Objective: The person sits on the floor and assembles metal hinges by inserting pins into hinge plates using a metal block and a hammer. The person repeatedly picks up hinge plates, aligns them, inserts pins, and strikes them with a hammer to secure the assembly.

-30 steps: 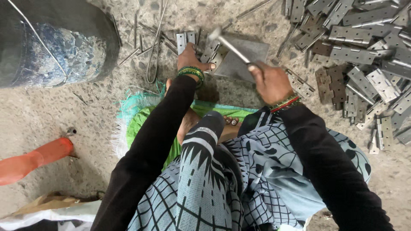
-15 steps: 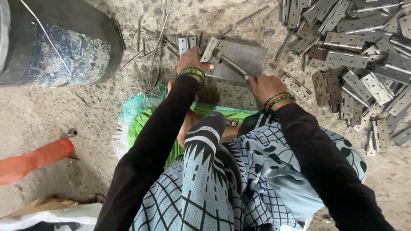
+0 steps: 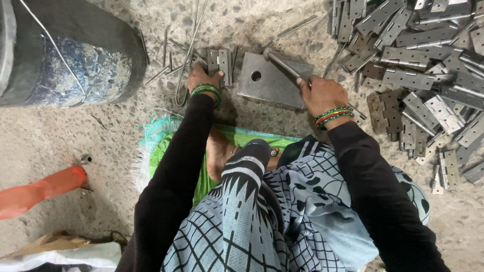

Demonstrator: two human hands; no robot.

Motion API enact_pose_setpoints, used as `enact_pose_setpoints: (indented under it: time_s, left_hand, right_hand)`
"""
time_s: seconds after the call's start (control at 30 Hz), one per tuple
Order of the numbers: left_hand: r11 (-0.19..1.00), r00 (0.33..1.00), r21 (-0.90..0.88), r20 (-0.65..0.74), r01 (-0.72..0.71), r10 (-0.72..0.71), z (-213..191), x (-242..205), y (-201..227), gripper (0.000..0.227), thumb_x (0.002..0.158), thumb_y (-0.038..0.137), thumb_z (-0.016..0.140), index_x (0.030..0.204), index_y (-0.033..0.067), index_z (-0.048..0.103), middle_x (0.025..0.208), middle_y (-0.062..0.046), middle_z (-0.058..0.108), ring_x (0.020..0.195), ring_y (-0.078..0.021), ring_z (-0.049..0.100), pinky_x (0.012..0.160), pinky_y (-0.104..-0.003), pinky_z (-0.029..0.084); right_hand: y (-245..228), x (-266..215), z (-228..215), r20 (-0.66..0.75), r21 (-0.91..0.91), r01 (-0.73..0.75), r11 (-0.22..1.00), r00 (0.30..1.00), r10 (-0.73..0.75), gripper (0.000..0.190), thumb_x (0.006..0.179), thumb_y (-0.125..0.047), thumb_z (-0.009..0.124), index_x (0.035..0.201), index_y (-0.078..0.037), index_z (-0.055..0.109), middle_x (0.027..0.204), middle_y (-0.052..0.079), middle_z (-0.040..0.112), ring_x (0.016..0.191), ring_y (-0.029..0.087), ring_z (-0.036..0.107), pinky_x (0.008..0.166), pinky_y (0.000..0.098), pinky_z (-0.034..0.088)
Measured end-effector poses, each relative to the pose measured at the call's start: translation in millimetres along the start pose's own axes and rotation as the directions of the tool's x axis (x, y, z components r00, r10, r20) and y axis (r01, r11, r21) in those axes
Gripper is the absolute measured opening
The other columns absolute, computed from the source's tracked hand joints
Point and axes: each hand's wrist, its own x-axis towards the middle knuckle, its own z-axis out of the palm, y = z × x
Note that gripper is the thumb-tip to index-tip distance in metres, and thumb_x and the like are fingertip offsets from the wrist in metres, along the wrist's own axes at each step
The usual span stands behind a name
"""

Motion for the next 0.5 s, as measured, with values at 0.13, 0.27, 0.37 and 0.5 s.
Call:
enact_pose_setpoints:
  time_s: [0.13, 0.27, 0.37, 0.5]
  left_hand:
    - [0.993, 1.0, 0.115, 0.005, -0.016, 0.016, 5.6, -7.3, 23.5, 0.091, 0.076, 0.049, 0.09, 0.137, -0.003, 0.048, 0.142, -0.026, 0.051, 0.135, -0.0404, 0.049, 0.112, -0.045, 0.043]
    - [0.981, 0.996, 0.175, 0.036, 0.08, -0.087, 4.6, 14.2, 40.2, 0.107, 0.065, 0.045, 0.094, 0.143, -0.0043, 0.04, 0.147, -0.026, 0.046, 0.137, -0.0418, 0.044, 0.107, -0.047, 0.042]
    - [0.958, 0.954, 0.281, 0.299, -0.054, -0.034, 0.5, 33.1, 41.4, 0.068, 0.087, 0.051, 0.081, 0.129, -0.0008, 0.071, 0.136, -0.023, 0.069, 0.128, -0.0342, 0.066, 0.117, -0.043, 0.047]
    - [0.982, 0.959, 0.065, 0.216, 0.175, -0.185, 7.8, 36.7, 47.8, 0.083, 0.07, 0.038, 0.095, 0.133, -0.0022, 0.059, 0.13, -0.024, 0.064, 0.117, -0.0326, 0.067, 0.103, -0.038, 0.054]
  right_hand:
    - [0.7, -0.9, -0.3, -0.025, 0.009, 0.013, 1.0, 1.0, -0.013, 0.054, 0.104, -0.055, 0.049, 0.104, -0.007, 0.073, 0.088, 0.023, 0.073, 0.085, 0.044, 0.071, 0.077, 0.0552, 0.055]
    - [-1.1, 2.7, -3.1, 0.007, -0.003, 0.002, 1.0, 1.0, -0.002, 0.053, 0.105, -0.055, 0.049, 0.105, -0.008, 0.073, 0.087, 0.024, 0.073, 0.084, 0.044, 0.071, 0.076, 0.0556, 0.055]
    - [-2.6, 3.8, -4.2, 0.023, -0.01, 0.011, 1.0, 1.0, -0.01, 0.055, 0.105, -0.057, 0.049, 0.104, -0.006, 0.072, 0.086, 0.024, 0.072, 0.084, 0.044, 0.071, 0.076, 0.0556, 0.055]
    - [1.9, 7.6, 0.0, 0.01, -0.006, 0.021, 1.0, 1.0, -0.021, 0.054, 0.103, -0.057, 0.051, 0.102, -0.007, 0.072, 0.085, 0.023, 0.072, 0.083, 0.044, 0.07, 0.075, 0.0558, 0.055]
